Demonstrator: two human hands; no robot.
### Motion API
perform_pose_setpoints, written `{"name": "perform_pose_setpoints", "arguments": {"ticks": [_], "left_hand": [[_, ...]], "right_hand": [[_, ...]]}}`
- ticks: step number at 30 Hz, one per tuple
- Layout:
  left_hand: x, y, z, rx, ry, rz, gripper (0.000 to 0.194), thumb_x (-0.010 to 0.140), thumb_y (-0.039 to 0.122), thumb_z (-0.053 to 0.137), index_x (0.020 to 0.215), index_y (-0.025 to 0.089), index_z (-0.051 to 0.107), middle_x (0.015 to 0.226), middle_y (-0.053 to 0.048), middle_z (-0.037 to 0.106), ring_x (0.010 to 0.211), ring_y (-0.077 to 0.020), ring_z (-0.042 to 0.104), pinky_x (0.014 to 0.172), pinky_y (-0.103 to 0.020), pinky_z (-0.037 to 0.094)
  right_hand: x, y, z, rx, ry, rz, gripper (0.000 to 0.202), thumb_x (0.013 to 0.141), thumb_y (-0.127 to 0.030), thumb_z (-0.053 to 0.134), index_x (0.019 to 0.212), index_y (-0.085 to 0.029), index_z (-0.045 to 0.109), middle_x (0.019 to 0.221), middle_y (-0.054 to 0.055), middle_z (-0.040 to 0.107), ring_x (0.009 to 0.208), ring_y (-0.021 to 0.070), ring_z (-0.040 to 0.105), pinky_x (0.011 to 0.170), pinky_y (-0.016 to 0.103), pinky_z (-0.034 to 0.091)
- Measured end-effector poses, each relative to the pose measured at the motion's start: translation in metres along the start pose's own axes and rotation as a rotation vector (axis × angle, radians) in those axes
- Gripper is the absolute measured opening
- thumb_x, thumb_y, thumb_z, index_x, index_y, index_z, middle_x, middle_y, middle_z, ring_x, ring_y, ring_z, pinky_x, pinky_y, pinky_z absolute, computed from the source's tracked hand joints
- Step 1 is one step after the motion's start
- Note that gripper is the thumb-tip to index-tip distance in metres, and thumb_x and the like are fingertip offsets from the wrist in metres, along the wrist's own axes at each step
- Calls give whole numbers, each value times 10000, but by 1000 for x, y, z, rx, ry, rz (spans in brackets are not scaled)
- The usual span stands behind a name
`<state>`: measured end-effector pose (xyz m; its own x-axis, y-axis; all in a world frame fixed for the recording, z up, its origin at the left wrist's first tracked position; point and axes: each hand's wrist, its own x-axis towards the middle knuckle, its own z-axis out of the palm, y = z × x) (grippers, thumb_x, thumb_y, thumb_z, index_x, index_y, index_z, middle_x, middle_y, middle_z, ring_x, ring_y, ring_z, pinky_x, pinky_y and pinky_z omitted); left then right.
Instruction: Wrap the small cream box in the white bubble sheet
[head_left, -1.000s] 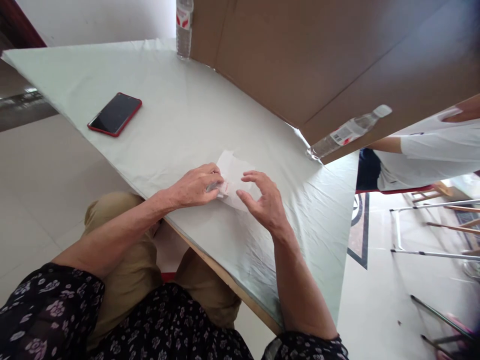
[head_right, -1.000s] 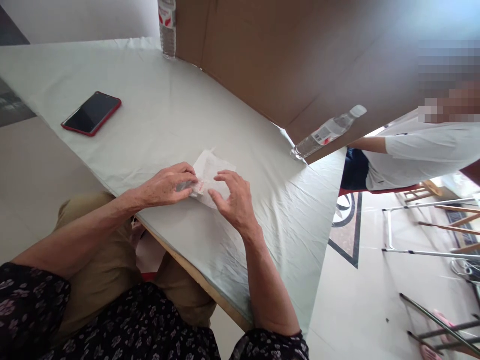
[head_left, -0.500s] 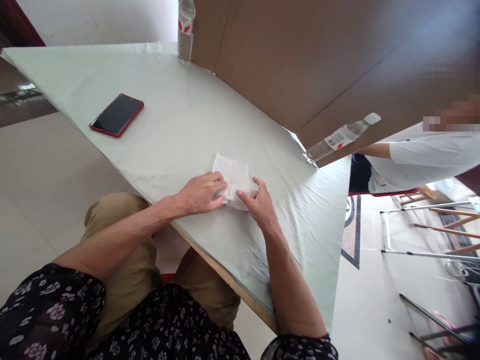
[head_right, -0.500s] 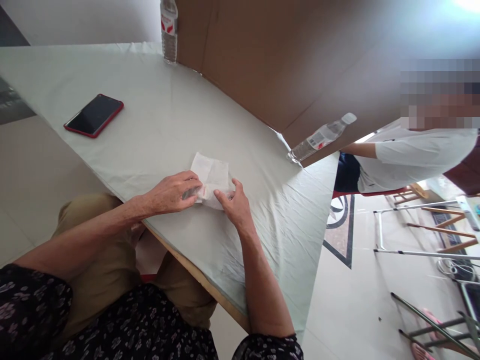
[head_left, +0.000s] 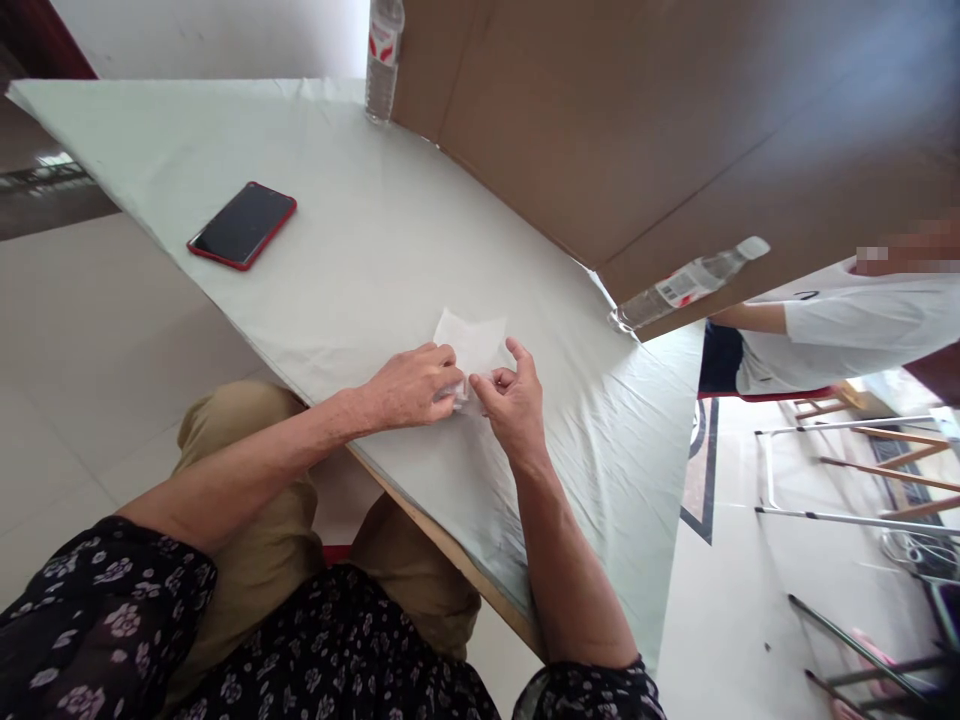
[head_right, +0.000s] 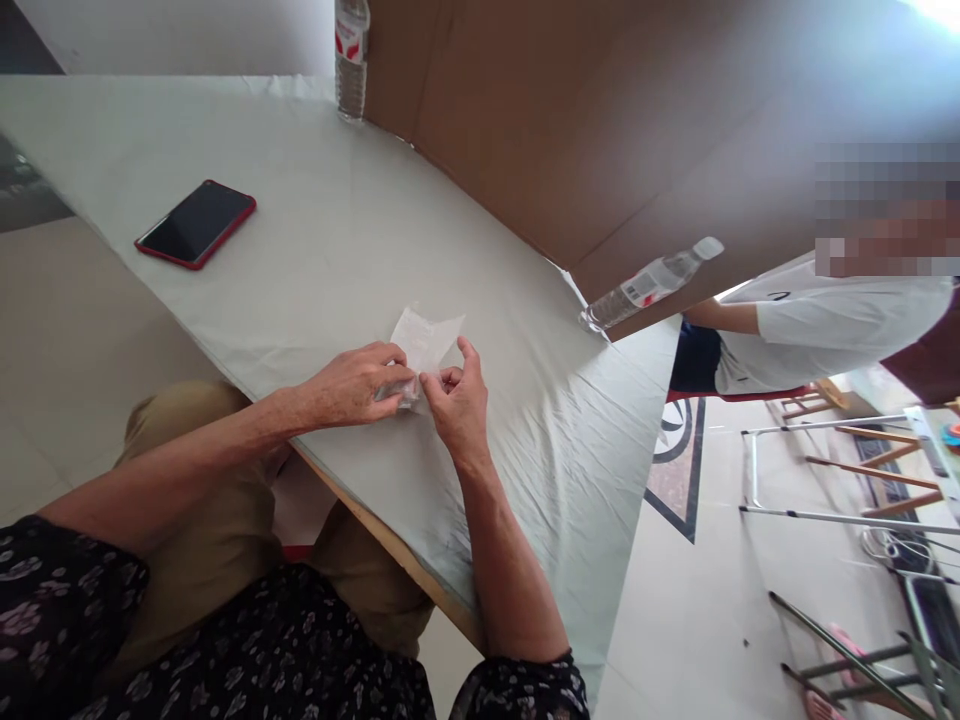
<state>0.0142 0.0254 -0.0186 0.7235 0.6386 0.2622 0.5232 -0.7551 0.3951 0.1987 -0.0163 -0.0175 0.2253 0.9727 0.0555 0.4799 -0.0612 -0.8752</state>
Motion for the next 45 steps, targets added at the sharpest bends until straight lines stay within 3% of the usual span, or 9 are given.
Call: {"name": "perform_pose_setpoints", "arguments": {"ticks": [9,14,21,24,29,33,37,41,45], "left_hand": [[1,-4,8,-194,32,-70,268,832,199,582,1089,144,632,1045,-100,666,954,-232,635,802,-342,527],[3,-5,8,-389,88,-171,508,771,208,619,1270,146,546,1102,-92,671,874,-196,643,783,-335,540],[7,9,16,-414,223,-363,245,803,293,652,1016,187,594,1111,-65,642,751,-150,614,774,-348,536],[8,12,23,-341,223,-363,181,793,229,629,966,198,584,1054,-54,634,820,-178,628,770,-343,524],[8,13,25,-290,206,-367,221,762,181,616,980,199,584,1049,-61,615,889,-209,628,754,-340,518],[7,13,24,-277,194,-348,202,771,159,598,970,195,586,1040,-60,599,843,-192,617,757,-337,520],[7,13,25,-258,193,-324,179,770,139,588,942,191,589,1020,-60,591,872,-199,619,786,-339,532],[6,15,28,-241,195,-312,194,786,143,577,974,181,608,1046,-73,591,884,-201,632,780,-334,548],[3,17,29,-160,237,-258,361,815,154,557,1169,177,622,1311,-130,569,978,-221,660,782,-336,565]], "right_hand": [[-2,-14,1,70,-122,75,880,804,-457,692,1532,-113,337,894,39,750,575,132,614,563,295,522],[-11,-13,0,-49,-223,-95,665,874,-319,566,1496,-148,401,1115,112,768,590,138,642,660,360,564],[-15,-15,-6,-233,-294,-270,690,867,-135,461,1544,-212,352,1248,112,743,612,162,665,782,447,588],[-10,-16,-11,-101,-350,-187,689,861,-156,485,1536,-231,368,1180,86,763,522,122,632,734,408,598],[11,1,-16,126,-117,49,568,815,-320,622,1355,-168,525,988,69,763,592,131,651,507,265,502],[32,16,-11,132,-134,259,625,725,-369,768,1269,-131,577,917,81,731,605,147,644,397,222,392],[53,15,-1,133,-181,279,607,718,-370,820,1224,-118,598,732,16,671,552,141,595,377,223,376],[74,6,7,132,-209,282,390,742,-281,794,1060,-123,631,620,-36,591,503,107,524,364,208,338],[92,4,11,107,-250,274,271,692,-248,796,889,-159,633,561,-60,547,454,85,456,360,207,287]]}}
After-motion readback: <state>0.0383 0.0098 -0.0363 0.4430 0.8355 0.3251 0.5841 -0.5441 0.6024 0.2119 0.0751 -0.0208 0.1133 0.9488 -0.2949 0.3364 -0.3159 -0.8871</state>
